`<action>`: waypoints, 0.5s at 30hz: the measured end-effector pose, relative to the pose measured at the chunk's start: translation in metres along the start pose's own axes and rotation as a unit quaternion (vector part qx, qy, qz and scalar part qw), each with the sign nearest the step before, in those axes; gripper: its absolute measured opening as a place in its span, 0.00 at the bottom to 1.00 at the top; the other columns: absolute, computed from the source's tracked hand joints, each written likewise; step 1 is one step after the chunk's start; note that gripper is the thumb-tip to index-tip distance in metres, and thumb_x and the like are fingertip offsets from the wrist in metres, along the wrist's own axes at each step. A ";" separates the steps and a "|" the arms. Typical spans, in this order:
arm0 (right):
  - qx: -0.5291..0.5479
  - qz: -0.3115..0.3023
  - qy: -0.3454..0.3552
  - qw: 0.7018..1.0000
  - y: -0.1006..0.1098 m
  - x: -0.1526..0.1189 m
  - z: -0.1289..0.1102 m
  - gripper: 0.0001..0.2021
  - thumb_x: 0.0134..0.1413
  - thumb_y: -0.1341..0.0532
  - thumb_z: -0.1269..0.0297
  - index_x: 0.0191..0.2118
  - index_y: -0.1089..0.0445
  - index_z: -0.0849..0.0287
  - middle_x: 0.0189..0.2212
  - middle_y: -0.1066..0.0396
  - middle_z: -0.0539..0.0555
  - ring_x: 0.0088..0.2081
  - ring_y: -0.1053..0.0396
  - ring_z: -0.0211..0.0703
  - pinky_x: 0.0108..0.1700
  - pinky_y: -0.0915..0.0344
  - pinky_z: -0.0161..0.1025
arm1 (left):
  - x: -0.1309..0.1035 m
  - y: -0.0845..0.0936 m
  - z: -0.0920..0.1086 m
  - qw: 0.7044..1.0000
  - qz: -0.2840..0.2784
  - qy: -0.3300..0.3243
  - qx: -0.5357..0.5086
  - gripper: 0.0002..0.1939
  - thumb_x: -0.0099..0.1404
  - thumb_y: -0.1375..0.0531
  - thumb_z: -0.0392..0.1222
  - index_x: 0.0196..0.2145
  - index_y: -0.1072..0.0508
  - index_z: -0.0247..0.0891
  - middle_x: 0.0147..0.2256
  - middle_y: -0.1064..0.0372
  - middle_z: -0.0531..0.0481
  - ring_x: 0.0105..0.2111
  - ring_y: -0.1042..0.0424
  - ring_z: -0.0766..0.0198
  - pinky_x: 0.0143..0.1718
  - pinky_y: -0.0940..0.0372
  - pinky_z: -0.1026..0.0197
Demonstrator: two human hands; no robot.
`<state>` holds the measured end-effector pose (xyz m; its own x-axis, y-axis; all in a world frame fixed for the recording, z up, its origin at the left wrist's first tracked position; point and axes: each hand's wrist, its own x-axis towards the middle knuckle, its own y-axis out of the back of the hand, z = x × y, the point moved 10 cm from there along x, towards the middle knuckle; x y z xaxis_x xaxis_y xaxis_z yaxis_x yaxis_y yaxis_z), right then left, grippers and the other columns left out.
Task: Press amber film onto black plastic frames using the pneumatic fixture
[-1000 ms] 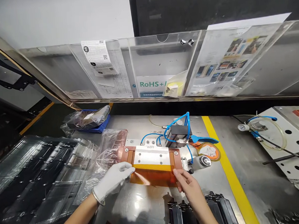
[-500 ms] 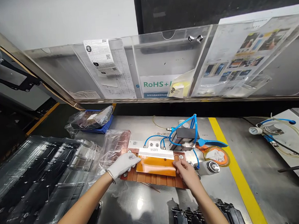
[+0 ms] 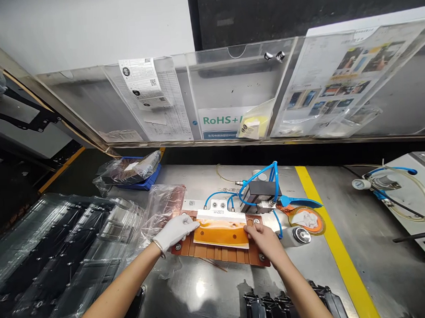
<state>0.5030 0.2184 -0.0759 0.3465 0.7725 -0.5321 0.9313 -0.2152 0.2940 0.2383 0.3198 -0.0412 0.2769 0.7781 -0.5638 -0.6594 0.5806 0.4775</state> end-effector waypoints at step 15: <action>0.120 0.069 -0.068 0.988 0.074 -0.116 0.074 0.33 0.30 0.38 0.27 0.21 0.34 0.58 0.14 0.47 0.42 0.18 0.53 0.31 0.22 0.57 0.33 | -0.132 -0.168 -0.054 0.981 -0.104 0.012 -0.162 0.31 0.50 0.35 0.46 0.54 0.31 0.46 0.52 0.33 0.42 0.48 0.30 0.47 0.53 0.38 0.46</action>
<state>0.5400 0.0693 -0.0511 0.4693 0.6423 -0.6059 0.8680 -0.4618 0.1827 0.2744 0.1061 -0.0835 0.4149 0.6423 -0.6445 -0.7790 0.6167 0.1131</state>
